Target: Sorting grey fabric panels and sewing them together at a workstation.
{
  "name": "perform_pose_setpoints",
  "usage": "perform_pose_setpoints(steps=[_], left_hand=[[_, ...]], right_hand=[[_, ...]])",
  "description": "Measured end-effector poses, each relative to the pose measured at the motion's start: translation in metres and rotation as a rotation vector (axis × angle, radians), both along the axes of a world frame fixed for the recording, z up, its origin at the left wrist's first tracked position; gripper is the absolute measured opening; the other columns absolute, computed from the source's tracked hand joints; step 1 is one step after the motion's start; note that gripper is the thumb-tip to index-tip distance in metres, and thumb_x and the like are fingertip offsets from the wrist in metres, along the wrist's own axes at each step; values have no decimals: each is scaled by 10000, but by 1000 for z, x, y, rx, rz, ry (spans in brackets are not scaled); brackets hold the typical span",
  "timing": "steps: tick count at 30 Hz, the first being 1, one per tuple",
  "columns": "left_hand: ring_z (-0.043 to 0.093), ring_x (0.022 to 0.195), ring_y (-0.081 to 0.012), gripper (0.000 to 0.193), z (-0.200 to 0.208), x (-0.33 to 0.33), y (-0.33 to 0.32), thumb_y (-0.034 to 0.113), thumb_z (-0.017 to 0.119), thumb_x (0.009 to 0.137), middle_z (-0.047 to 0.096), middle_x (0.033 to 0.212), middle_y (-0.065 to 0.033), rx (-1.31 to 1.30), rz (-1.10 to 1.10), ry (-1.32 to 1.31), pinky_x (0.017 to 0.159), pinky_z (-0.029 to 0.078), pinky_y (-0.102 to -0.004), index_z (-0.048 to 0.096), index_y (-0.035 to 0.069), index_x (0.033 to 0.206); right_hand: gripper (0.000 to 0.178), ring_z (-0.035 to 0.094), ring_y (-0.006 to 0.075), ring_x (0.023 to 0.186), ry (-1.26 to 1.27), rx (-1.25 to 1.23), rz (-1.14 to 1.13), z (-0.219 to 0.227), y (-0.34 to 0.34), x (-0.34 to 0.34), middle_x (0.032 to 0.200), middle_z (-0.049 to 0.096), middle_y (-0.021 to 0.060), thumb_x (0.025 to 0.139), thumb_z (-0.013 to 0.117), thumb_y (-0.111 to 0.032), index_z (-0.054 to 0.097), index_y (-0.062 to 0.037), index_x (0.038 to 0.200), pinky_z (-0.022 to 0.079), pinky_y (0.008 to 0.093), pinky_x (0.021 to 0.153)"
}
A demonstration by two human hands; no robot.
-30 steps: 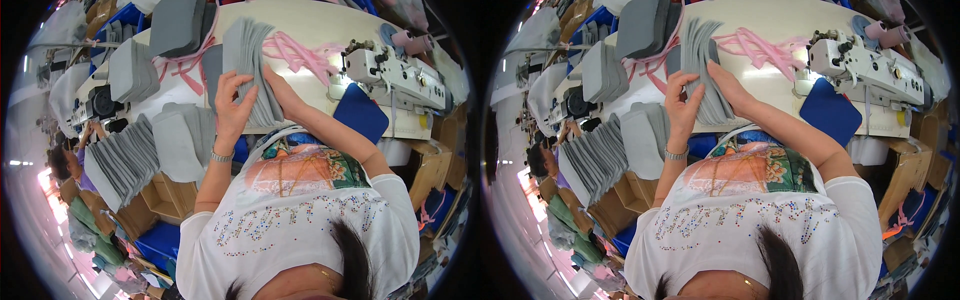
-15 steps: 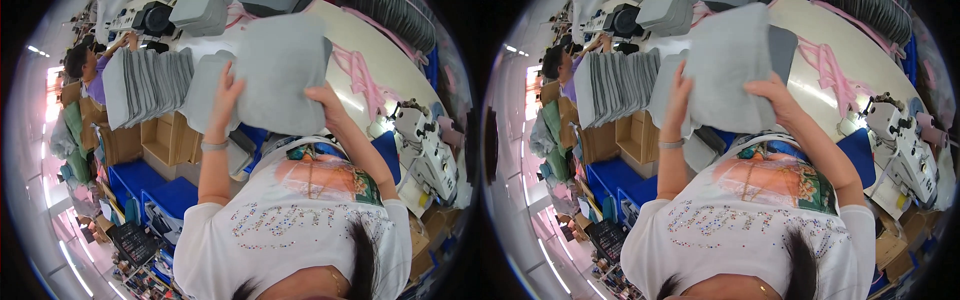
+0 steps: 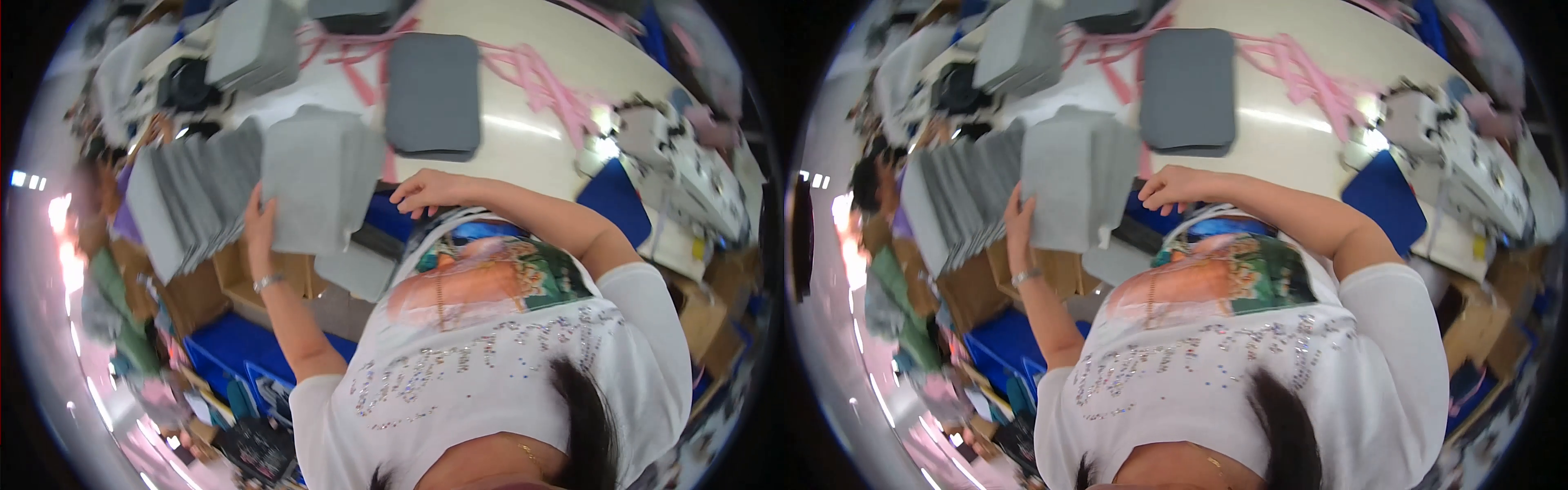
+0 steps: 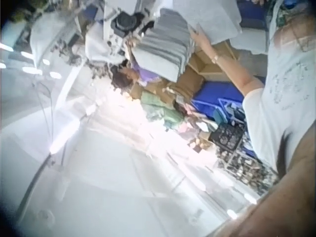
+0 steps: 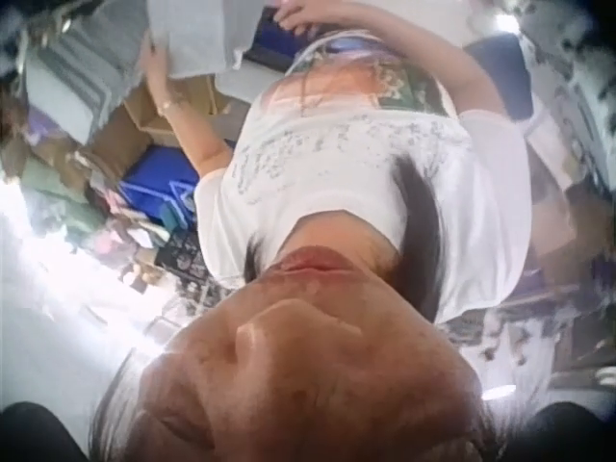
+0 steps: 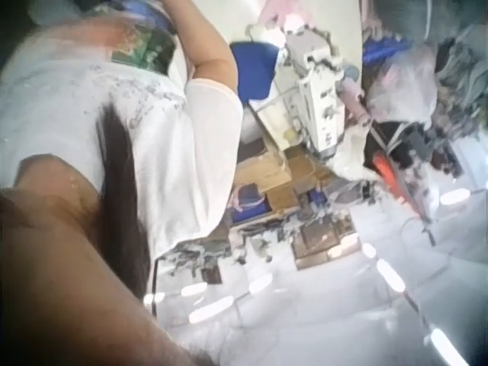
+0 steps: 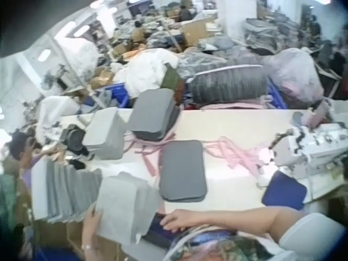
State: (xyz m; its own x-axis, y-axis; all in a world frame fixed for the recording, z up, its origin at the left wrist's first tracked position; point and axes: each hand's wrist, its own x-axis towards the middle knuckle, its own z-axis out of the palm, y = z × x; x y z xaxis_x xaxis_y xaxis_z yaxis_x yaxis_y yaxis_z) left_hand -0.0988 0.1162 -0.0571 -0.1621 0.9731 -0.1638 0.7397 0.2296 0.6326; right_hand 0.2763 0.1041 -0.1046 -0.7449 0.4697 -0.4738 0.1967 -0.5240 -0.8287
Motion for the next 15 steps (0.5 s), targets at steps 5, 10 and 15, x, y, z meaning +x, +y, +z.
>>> perform_pose_setpoints(steps=[5, 10, 15], left_hand=[[504, 1094, -262, 471, 5, -9, -4, 65, 557, 822, 507, 1235, -167, 57, -34, 215, 918, 396, -345, 446, 10, 1276], [449, 1134, -320, 449, 49, 56, 20, 83, 558, 814, 473, 1248, -181, 137, -231, 569, 943, 353, -389, 475, 48, 1254], [454, 1138, -303, 384, 55, 105, 58, 103, 551, 832, 470, 1256, -156, 229, -418, 482, 951, 351, -380, 513, 32, 1207]], right_hand=[[375, 624, 243, 812, -426, 480, -215, -5, -36, 107, 923, 653, 113, 753, 619, -331, 639, -66, 1018, 478, 347, 683], [278, 592, 264, 910, -1177, 521, -572, 11, -130, 215, 961, 631, 85, 733, 623, -283, 655, -104, 944, 469, 372, 784], [697, 428, 297, 1189, -1663, 552, -800, -14, -208, 317, 1298, 443, 134, 650, 732, -249, 446, -114, 1270, 404, 378, 950]])
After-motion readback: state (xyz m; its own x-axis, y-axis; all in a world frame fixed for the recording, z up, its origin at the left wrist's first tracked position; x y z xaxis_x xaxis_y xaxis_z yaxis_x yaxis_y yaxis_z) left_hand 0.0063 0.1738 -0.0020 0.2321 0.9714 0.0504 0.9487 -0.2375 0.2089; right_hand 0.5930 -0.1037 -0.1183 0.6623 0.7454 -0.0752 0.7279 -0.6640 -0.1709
